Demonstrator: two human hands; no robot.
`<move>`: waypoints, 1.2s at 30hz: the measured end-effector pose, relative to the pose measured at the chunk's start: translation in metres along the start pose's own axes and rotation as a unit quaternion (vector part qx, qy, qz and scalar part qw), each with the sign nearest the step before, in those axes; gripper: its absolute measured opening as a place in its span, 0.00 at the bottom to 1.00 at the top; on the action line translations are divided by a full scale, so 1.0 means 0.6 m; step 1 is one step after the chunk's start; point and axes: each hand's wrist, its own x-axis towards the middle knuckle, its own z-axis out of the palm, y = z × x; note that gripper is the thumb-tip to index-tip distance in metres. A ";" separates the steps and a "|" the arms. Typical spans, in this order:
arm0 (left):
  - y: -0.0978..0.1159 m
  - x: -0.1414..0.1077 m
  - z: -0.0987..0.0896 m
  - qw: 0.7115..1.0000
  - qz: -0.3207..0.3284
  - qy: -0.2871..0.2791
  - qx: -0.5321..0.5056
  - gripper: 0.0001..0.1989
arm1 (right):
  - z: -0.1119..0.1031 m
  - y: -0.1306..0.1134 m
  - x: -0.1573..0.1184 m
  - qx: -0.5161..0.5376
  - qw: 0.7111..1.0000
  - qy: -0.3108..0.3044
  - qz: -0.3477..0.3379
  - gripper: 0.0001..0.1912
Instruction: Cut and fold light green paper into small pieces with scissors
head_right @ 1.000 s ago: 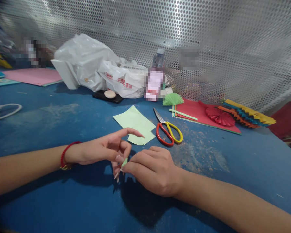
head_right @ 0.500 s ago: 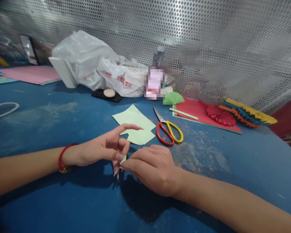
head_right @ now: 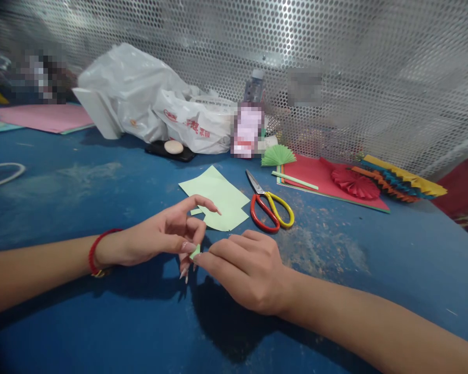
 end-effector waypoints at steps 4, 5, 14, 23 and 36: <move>-0.004 0.001 -0.001 1.000 0.005 0.004 0.010 0.24 | 0.003 0.001 -0.003 -0.007 1.000 -0.008 0.011 0.10; -0.006 0.001 -0.001 1.000 0.005 0.003 0.017 0.23 | 0.004 0.001 -0.003 -0.006 1.000 -0.011 0.014 0.10; -0.013 -0.003 -0.004 0.992 0.047 0.004 0.121 0.21 | 0.009 -0.001 0.005 0.115 0.974 -0.072 0.182 0.10; -0.014 -0.001 -0.009 0.991 0.057 0.008 0.117 0.20 | 0.013 0.006 0.006 0.190 0.949 -0.044 0.246 0.05; -0.011 0.004 0.000 0.996 0.024 0.068 0.061 0.19 | 0.013 -0.001 0.004 -0.006 0.996 0.003 0.089 0.05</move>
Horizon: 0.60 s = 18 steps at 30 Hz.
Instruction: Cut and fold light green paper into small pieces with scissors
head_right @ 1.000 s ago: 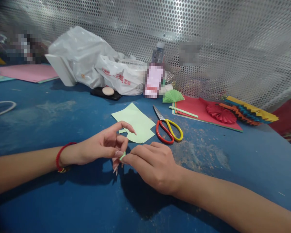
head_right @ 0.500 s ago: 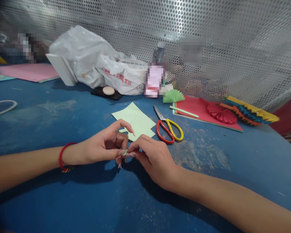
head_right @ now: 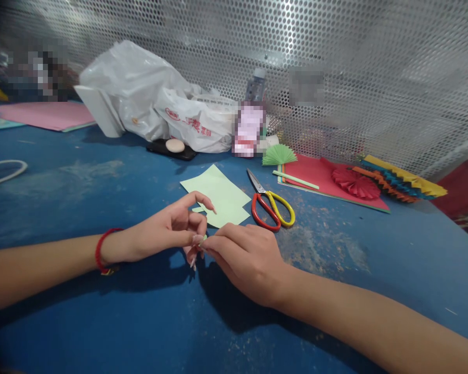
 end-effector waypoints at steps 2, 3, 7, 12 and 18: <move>0.000 0.000 -0.001 1.000 0.000 -0.008 0.001 0.19 | -0.001 0.002 -0.002 -0.015 1.000 -0.009 -0.011 0.06; 0.001 -0.001 -0.001 1.000 0.000 -0.015 0.002 0.19 | -0.001 0.003 -0.003 -0.022 0.999 -0.014 -0.019 0.07; 0.002 -0.001 -0.003 0.999 0.000 -0.034 0.002 0.18 | -0.002 0.003 -0.004 -0.032 0.999 -0.032 -0.022 0.09; -0.004 -0.001 -0.003 0.999 0.015 -0.024 0.017 0.18 | -0.003 -0.001 0.006 0.099 0.985 -0.068 0.121 0.08; -0.006 -0.009 0.004 0.993 0.049 -0.020 0.107 0.17 | -0.008 0.000 0.013 0.199 0.950 -0.092 0.223 0.06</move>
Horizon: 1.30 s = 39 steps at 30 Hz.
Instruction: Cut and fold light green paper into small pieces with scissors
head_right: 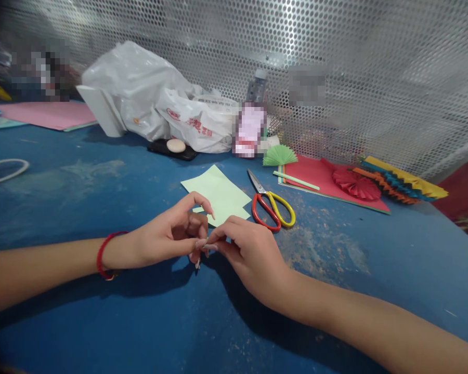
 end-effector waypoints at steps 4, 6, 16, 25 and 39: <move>0.007 -0.002 0.003 0.999 0.002 -0.001 0.040 0.18 | -0.002 -0.003 -0.002 0.014 1.000 0.009 0.020 0.04; 0.011 -0.003 0.004 0.998 0.003 -0.006 0.058 0.18 | -0.002 -0.003 -0.001 0.023 0.999 0.015 0.034 0.02; 0.014 -0.007 0.009 0.998 0.015 -0.038 0.040 0.15 | -0.011 -0.013 0.006 0.086 0.993 -0.039 0.064 0.04; 0.013 -0.012 0.013 0.997 0.019 -0.006 0.079 0.28 | -0.013 -0.010 0.016 0.122 0.983 -0.063 0.123 0.05; 0.019 -0.012 0.013 0.999 -0.010 -0.028 0.015 0.29 | -0.025 -0.014 0.014 0.040 0.981 -0.189 0.006 0.04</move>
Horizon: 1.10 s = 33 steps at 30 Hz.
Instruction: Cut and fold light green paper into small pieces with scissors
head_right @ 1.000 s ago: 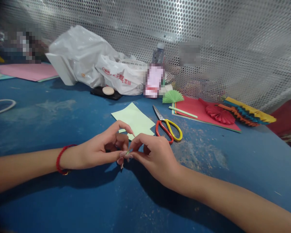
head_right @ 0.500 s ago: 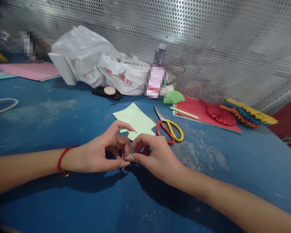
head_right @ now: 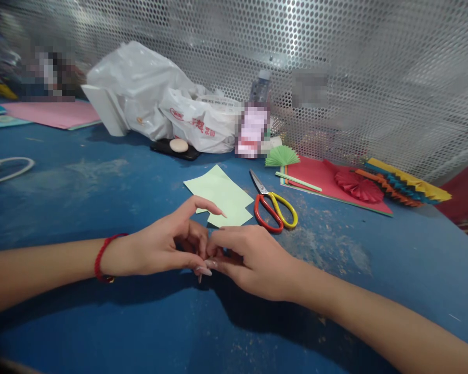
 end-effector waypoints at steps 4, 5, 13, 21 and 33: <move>-0.004 0.000 -0.003 1.000 0.006 -0.008 -0.007 0.29 | -0.009 0.003 0.000 0.039 0.999 -0.036 -0.005 0.06; -0.005 0.000 -0.003 1.000 0.011 -0.013 -0.002 0.29 | -0.011 0.004 0.001 0.053 0.997 -0.051 -0.013 0.06; -0.003 -0.002 -0.002 0.997 0.035 -0.028 0.062 0.33 | -0.015 0.015 0.001 0.076 0.992 -0.090 -0.036 0.08; -0.002 -0.002 -0.001 0.999 0.010 -0.004 0.050 0.41 | -0.004 0.029 0.002 0.189 0.979 -0.078 0.013 0.10; -0.007 -0.005 -0.008 0.931 0.194 -0.066 0.303 0.27 | 0.001 0.030 0.001 0.227 0.971 -0.070 0.003 0.11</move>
